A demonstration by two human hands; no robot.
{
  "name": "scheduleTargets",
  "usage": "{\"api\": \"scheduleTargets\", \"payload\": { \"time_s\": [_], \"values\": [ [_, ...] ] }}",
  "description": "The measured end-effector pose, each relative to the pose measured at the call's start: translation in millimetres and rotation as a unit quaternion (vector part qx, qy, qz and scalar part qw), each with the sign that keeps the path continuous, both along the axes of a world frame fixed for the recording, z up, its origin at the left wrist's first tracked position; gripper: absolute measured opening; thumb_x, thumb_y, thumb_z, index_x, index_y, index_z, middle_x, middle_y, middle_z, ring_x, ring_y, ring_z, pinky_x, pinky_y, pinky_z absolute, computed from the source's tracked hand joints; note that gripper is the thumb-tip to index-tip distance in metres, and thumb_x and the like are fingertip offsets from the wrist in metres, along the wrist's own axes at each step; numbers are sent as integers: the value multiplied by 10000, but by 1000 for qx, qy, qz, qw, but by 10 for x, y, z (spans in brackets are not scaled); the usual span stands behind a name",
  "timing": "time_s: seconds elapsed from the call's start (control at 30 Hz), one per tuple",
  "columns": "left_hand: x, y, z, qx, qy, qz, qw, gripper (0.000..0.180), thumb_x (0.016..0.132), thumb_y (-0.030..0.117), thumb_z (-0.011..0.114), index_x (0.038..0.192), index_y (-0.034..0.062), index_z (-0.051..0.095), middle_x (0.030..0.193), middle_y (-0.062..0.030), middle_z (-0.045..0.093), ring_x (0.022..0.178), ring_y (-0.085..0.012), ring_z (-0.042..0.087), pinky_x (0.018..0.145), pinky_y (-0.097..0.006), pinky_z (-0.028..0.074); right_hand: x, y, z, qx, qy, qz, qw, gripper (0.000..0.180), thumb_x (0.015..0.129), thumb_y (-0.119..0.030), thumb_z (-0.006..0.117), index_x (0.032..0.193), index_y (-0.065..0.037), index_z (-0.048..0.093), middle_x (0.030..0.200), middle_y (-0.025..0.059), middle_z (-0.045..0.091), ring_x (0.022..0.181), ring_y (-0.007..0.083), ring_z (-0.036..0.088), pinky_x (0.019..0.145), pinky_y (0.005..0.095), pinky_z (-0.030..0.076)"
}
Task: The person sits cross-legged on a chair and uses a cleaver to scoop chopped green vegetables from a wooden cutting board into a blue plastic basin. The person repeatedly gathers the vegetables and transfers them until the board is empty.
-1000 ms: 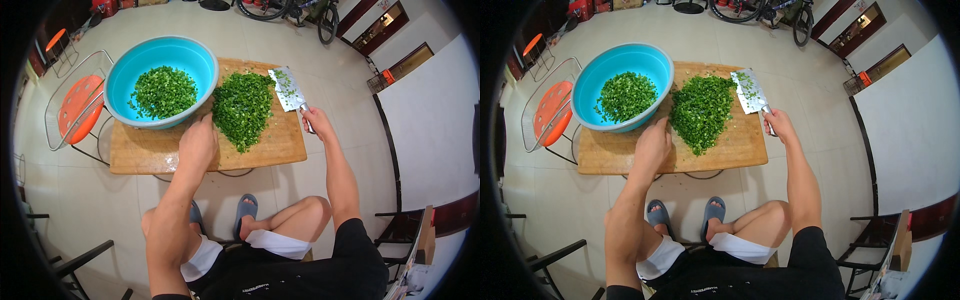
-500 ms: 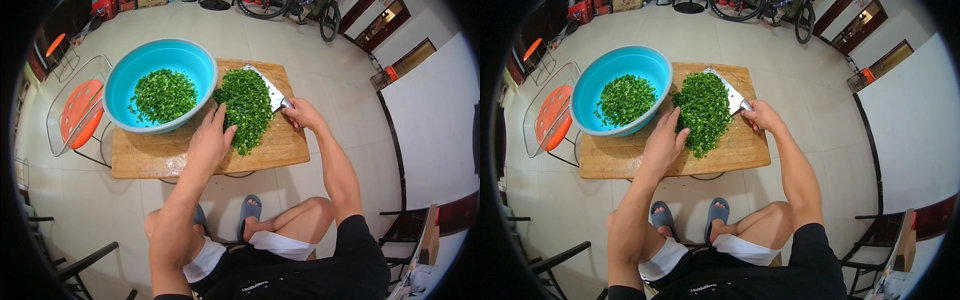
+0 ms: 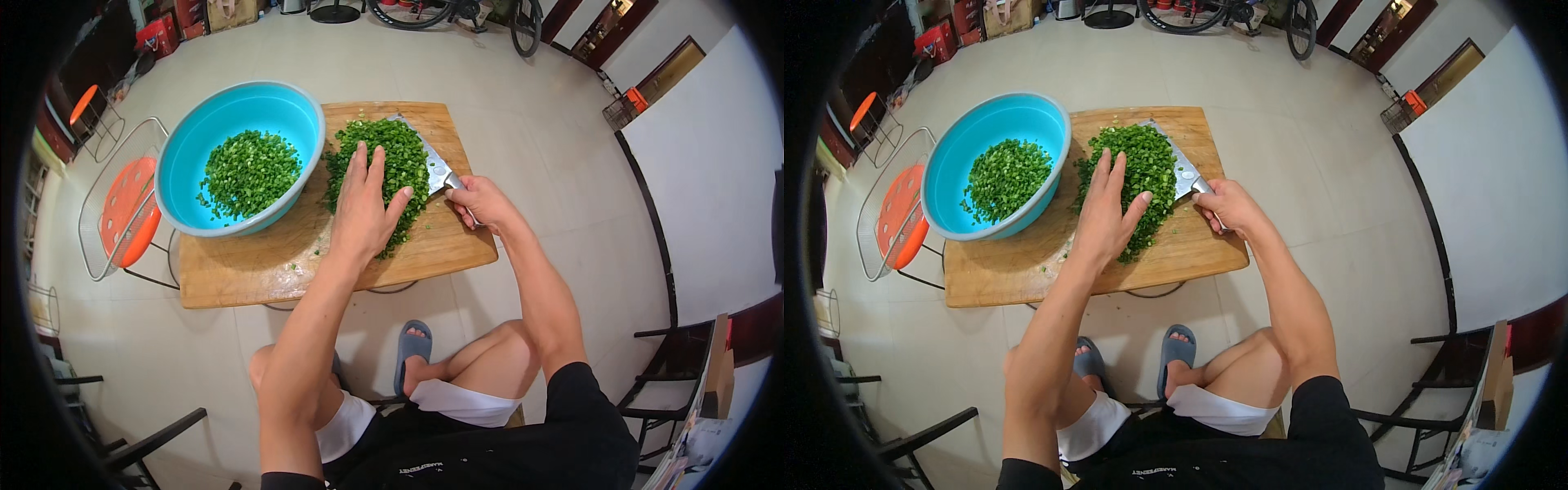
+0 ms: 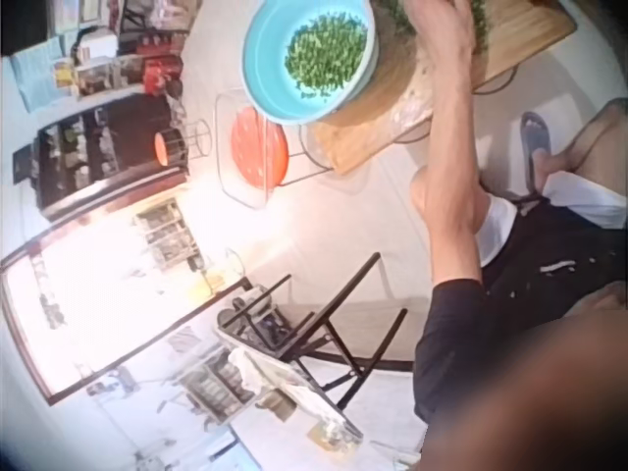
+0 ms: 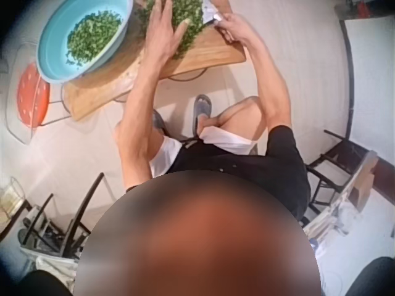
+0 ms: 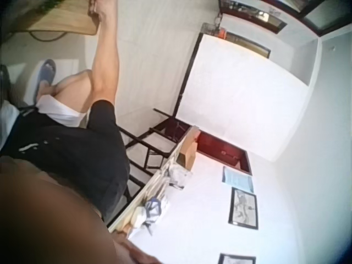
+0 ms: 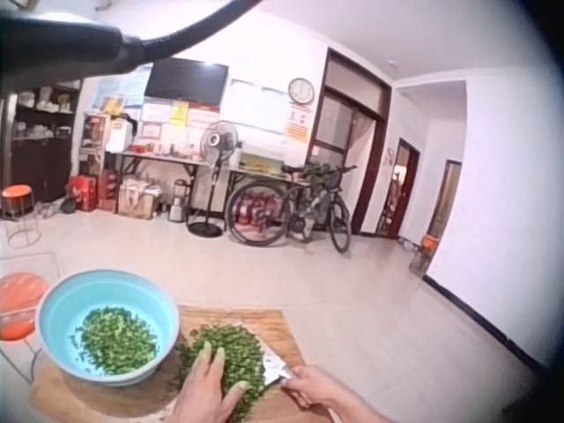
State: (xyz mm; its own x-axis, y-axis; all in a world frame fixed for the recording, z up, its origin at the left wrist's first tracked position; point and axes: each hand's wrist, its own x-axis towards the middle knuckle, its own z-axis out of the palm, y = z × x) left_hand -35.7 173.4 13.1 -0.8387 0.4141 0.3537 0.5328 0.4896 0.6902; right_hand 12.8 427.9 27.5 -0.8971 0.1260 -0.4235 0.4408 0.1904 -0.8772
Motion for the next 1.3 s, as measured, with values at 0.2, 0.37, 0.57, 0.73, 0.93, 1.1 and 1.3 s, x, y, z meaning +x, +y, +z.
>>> {"api": "scheduleTargets", "payload": {
  "time_s": [0.2, 0.37, 0.57, 0.73, 0.93, 1.1, 1.3],
  "values": [
    [-20, 313, 25, -116, 55, 7, 992, 759, 1027, 423, 625, 1583, -23, 365, 1675, -298, 250, 1550, -445, 274, 1251, -544, 262, 166, -55, -21, -34, 12, -23, 999, 209, 1004, -173, 626, 840, -82, 532, 638, -18, 538, 435, 88, 477, 412, 287, 381],
    [-16, 454, 111, -123, 85, -17, 989, 741, 1042, 434, 597, 1572, -33, 375, 1673, -295, 253, 1544, -454, 278, 1245, -549, 273, 239, -69, 113, -30, 24, -30, 999, 207, 991, -180, 632, 840, -71, 542, 641, -14, 541, 439, 92, 489, 418, 290, 383],
    [-29, 507, 208, -102, 128, -24, 986, 721, 1053, 419, 582, 1554, -61, 387, 1648, -328, 277, 1517, -476, 319, 1237, -513, 308, 278, -62, 266, -17, 42, -27, 999, 198, 991, -181, 650, 868, -55, 559, 650, -16, 555, 442, 85, 498, 421, 265, 391],
    [-10, 373, 416, -111, 134, -13, 985, 709, 1059, 415, 573, 1547, -66, 395, 1631, -337, 306, 1502, -484, 341, 1231, -505, 320, 291, -188, 504, -26, 39, -28, 999, 216, 987, -187, 655, 849, -46, 566, 649, -4, 548, 454, 94, 510, 434, 284, 394],
    [-13, 79, 685, -105, 156, 19, 982, 692, 1063, 396, 572, 1537, -79, 403, 1616, -343, 334, 1473, -487, 384, 1217, -503, 337, 231, -476, 823, -22, 41, 5, 999, 217, 997, -195, 650, 847, -63, 564, 654, -15, 552, 455, 86, 512, 432, 262, 392],
    [-85, -283, 865, -85, 178, 68, 978, 680, 1057, 413, 578, 1519, -64, 432, 1600, -330, 369, 1473, -476, 393, 1202, -531, 355, 4, -812, 996, -15, 58, 55, 997, 232, 1000, -218, 660, 847, -74, 565, 645, -15, 557, 456, 90, 524, 418, 271, 398],
    [-255, -820, 955, -63, 143, 120, 980, 683, 1081, 416, 536, 1525, -91, 425, 1612, -352, 337, 1499, -468, 356, 1224, -477, 329, -348, -1323, 1170, 13, 63, 107, 992, 231, 1009, -225, 668, 850, -86, 575, 651, -13, 582, 443, 74, 535, 402, 246, 398]
  ]
}}
